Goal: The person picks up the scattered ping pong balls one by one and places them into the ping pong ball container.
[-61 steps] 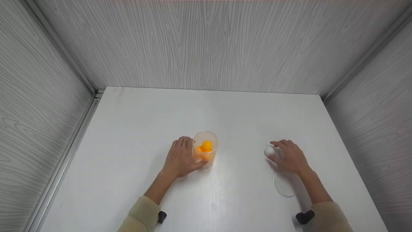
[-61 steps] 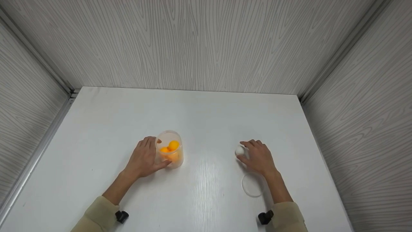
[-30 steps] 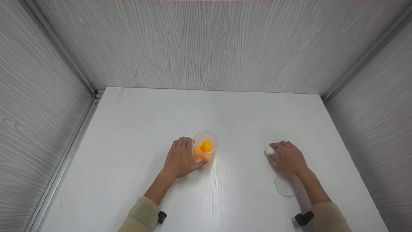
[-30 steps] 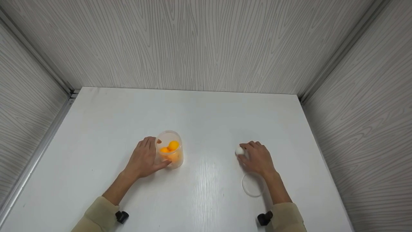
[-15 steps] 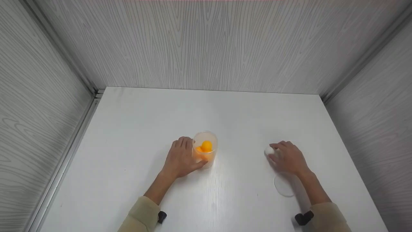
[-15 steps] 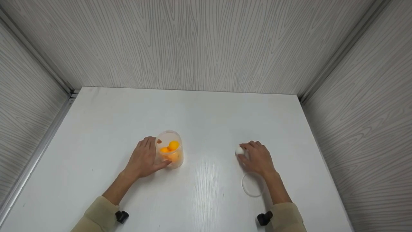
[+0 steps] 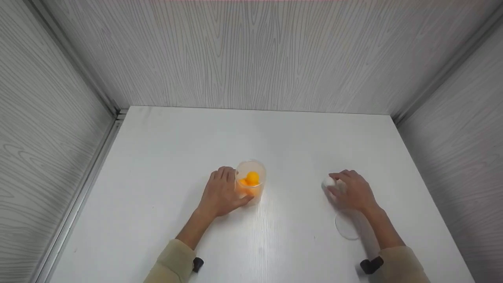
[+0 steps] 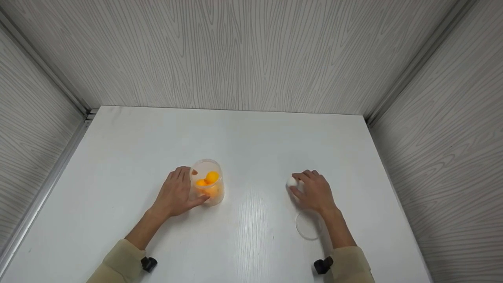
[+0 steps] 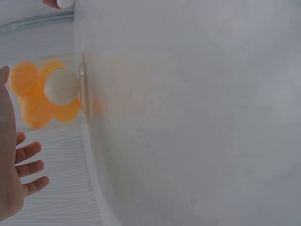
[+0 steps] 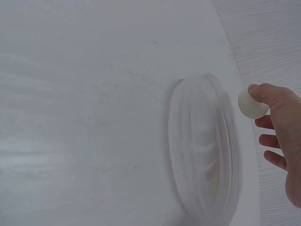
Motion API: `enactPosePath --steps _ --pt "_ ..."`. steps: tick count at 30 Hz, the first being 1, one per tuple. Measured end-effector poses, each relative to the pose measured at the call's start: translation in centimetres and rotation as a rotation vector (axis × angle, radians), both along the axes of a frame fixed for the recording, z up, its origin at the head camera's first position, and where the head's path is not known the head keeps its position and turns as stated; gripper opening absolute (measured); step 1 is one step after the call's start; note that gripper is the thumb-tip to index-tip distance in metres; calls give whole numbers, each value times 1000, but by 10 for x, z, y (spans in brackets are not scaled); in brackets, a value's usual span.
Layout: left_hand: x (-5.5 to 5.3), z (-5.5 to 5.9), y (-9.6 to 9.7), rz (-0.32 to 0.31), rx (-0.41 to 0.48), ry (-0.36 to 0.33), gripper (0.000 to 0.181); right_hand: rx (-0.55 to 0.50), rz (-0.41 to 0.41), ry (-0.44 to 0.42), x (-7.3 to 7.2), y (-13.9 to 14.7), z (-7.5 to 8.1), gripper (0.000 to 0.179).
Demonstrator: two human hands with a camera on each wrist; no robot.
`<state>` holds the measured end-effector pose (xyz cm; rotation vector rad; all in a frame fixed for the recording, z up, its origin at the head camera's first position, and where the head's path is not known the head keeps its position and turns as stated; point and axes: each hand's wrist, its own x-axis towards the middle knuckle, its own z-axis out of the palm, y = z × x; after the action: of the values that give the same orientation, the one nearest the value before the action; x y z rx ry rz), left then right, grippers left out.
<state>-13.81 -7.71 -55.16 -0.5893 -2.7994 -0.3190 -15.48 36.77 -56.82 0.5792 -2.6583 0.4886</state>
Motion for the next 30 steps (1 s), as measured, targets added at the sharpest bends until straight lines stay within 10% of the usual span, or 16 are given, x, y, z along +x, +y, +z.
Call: enactPosePath --steps 30 --pt "0 1 1 -5 32 -4 77 -67 35 44 1 -16 20 40"
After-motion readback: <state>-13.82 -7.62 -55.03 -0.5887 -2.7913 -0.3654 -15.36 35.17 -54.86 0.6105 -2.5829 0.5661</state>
